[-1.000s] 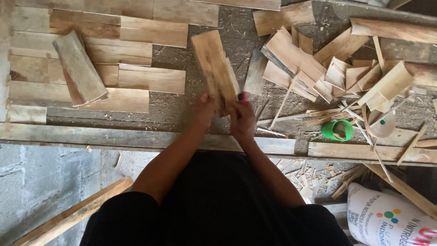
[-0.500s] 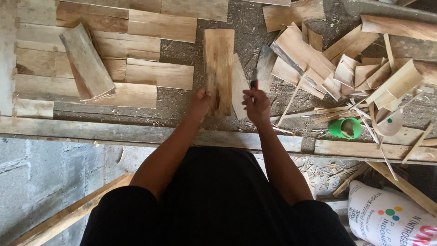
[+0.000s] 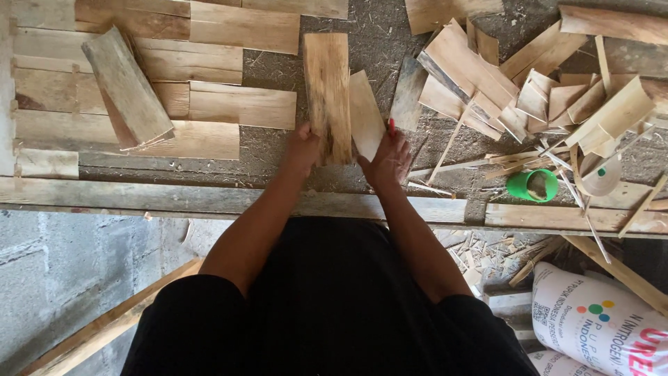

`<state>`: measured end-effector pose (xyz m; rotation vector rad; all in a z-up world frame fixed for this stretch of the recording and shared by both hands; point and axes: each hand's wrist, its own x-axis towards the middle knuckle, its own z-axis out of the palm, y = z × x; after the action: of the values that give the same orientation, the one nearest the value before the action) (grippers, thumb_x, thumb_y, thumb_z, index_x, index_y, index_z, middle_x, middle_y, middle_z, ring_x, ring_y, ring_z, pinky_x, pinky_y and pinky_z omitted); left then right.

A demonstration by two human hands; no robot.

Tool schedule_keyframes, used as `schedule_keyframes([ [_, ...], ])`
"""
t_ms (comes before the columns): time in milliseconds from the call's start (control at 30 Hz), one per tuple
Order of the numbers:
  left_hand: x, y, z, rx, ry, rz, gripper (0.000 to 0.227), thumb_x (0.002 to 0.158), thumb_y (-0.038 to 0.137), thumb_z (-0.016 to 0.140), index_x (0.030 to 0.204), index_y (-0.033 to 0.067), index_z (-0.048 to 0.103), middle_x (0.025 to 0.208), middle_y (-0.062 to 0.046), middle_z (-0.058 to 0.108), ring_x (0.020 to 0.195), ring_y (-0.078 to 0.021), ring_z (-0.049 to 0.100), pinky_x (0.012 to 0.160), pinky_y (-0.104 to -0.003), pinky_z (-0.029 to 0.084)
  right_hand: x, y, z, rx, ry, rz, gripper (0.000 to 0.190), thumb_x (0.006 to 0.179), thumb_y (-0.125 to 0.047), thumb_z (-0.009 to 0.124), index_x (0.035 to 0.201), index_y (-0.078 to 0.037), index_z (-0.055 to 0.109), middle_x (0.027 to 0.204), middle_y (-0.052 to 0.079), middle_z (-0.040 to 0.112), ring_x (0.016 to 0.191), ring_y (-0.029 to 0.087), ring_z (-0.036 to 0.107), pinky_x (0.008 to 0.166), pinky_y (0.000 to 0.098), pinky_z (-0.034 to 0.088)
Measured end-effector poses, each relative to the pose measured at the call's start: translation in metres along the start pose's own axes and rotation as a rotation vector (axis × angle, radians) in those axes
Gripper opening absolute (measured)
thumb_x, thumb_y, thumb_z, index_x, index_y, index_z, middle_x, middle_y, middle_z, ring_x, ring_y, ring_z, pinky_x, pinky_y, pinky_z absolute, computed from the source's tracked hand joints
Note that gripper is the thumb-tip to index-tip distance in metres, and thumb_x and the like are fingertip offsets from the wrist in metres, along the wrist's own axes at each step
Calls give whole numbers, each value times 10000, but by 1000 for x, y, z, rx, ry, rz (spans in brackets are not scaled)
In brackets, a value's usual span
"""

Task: Trimming thin strips of bamboo using a utility knife to prepare them for further use.

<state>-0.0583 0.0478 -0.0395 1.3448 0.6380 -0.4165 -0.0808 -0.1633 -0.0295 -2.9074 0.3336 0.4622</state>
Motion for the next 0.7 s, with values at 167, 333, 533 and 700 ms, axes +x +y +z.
schedule_keyframes([
  [167,-16,20,-1,22,-17,-79,357,1016,79,554,1359,82,651,1151,-113,743,913,-171,694,782,-322,573,-11,-4,-40,86,-127,129,1156,752,-628,846,1609,-142,240,1635,240,234,1471,451,285,1212,592,257],
  [333,22,-16,-9,39,-84,-70,340,1025,81,541,1341,71,664,1194,-99,734,946,-167,668,809,-312,536,-6,14,-41,7,-41,103,1030,795,-636,839,1529,-120,334,1570,272,240,1412,435,349,1115,570,360],
  [533,26,-19,-8,3,-123,-100,349,1050,69,524,1374,46,652,1251,-128,723,1014,-201,669,903,-349,536,2,44,-44,343,-94,293,231,987,-300,668,1120,-131,752,1171,206,699,776,247,696,680,404,636],
  [700,34,-19,-7,15,-107,-144,396,1045,91,512,1431,115,599,1307,-81,698,1054,-181,667,953,-337,518,10,87,-11,424,162,47,199,1019,-231,673,933,-93,787,932,154,753,736,231,697,729,414,609],
])
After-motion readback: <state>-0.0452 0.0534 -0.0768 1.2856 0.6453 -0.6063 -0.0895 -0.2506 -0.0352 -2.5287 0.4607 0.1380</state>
